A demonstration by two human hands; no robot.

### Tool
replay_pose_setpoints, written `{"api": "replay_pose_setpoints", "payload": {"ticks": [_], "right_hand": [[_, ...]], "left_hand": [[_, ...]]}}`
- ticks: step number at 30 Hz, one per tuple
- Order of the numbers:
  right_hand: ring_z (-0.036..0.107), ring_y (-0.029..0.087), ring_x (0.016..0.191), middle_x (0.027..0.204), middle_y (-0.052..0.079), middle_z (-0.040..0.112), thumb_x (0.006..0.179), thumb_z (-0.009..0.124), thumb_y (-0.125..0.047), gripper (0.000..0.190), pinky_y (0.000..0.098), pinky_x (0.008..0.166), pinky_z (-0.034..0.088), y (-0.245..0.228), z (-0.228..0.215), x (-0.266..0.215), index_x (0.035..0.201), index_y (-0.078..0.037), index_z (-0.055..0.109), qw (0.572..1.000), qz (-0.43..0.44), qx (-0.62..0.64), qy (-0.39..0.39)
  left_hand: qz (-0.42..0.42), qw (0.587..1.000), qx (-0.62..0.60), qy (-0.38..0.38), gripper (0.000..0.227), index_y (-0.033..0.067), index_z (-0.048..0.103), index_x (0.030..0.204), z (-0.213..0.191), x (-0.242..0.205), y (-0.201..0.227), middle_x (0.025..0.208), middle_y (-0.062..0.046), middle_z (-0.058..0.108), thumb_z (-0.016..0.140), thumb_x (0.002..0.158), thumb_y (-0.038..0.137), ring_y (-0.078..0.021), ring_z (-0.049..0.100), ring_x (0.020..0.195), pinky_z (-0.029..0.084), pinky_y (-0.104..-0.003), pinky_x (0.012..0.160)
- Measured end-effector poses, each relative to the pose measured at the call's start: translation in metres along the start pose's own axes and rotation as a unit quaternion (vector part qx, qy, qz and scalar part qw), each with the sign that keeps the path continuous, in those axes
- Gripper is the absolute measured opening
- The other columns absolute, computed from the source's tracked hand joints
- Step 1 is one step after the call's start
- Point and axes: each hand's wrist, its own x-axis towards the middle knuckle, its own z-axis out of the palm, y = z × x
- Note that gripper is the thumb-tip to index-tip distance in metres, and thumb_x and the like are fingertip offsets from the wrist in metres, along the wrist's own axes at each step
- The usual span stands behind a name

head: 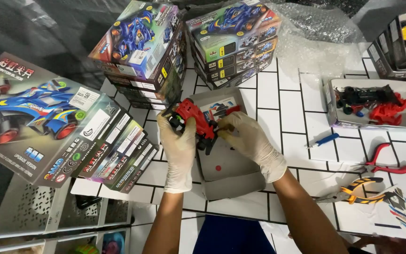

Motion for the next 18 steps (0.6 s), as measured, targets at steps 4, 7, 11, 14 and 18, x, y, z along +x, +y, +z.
{"api": "replay_pose_setpoints", "payload": {"ticks": [4,7,11,14,18], "right_hand": [[0.069,0.026,0.093,0.097,0.006,0.069,0.085,0.075,-0.020,0.023,0.0384,0.085,0.057,0.019,0.013,0.003,0.108,-0.019,0.072,0.999,-0.025,0.013,0.037],[0.069,0.024,0.093,0.098,0.005,0.069,0.088,0.073,-0.019,0.021,0.0364,0.085,0.056,0.016,0.010,0.005,0.109,-0.020,0.071,0.998,-0.018,-0.028,0.058],[0.067,0.018,0.100,0.112,0.002,0.069,0.079,0.082,-0.035,0.053,0.0335,0.088,0.055,-0.011,0.002,-0.001,0.128,-0.022,0.066,0.994,-0.034,0.080,0.067],[0.065,0.018,0.101,0.119,0.005,0.069,0.075,0.088,-0.036,0.077,0.0332,0.087,0.055,-0.012,0.006,-0.002,0.143,-0.019,0.058,0.986,-0.058,0.144,0.063],[0.065,0.021,0.102,0.119,0.009,0.068,0.077,0.087,-0.025,0.079,0.0328,0.084,0.055,-0.001,0.016,-0.001,0.148,-0.014,0.054,0.982,-0.075,0.158,0.066]], "left_hand": [[-0.009,1.000,-0.010,-0.009,0.039,0.0118,0.058,0.119,-0.004,0.001,0.010,0.100,-0.007,0.064,0.073,0.084,0.002,-0.0165,0.062,0.097,0.059,-0.038,0.085],[-0.020,0.999,-0.027,-0.013,0.042,0.0137,0.058,0.121,-0.002,0.001,-0.014,0.103,-0.006,0.064,0.073,0.083,0.004,-0.0155,0.060,0.099,0.059,-0.038,0.087],[-0.015,0.999,-0.001,-0.042,0.044,0.0090,0.057,0.121,0.004,-0.010,-0.027,0.106,-0.014,0.066,0.075,0.082,0.003,-0.0233,0.063,0.103,0.057,-0.042,0.088],[-0.007,0.997,0.014,-0.075,0.050,0.0086,0.056,0.124,0.005,-0.018,-0.030,0.109,-0.019,0.067,0.079,0.079,0.005,-0.0317,0.068,0.105,0.057,-0.047,0.090],[0.022,0.993,0.018,-0.110,0.053,0.0104,0.059,0.126,0.003,-0.019,-0.032,0.112,-0.019,0.067,0.082,0.078,0.011,-0.0335,0.068,0.108,0.058,-0.047,0.091]]}}
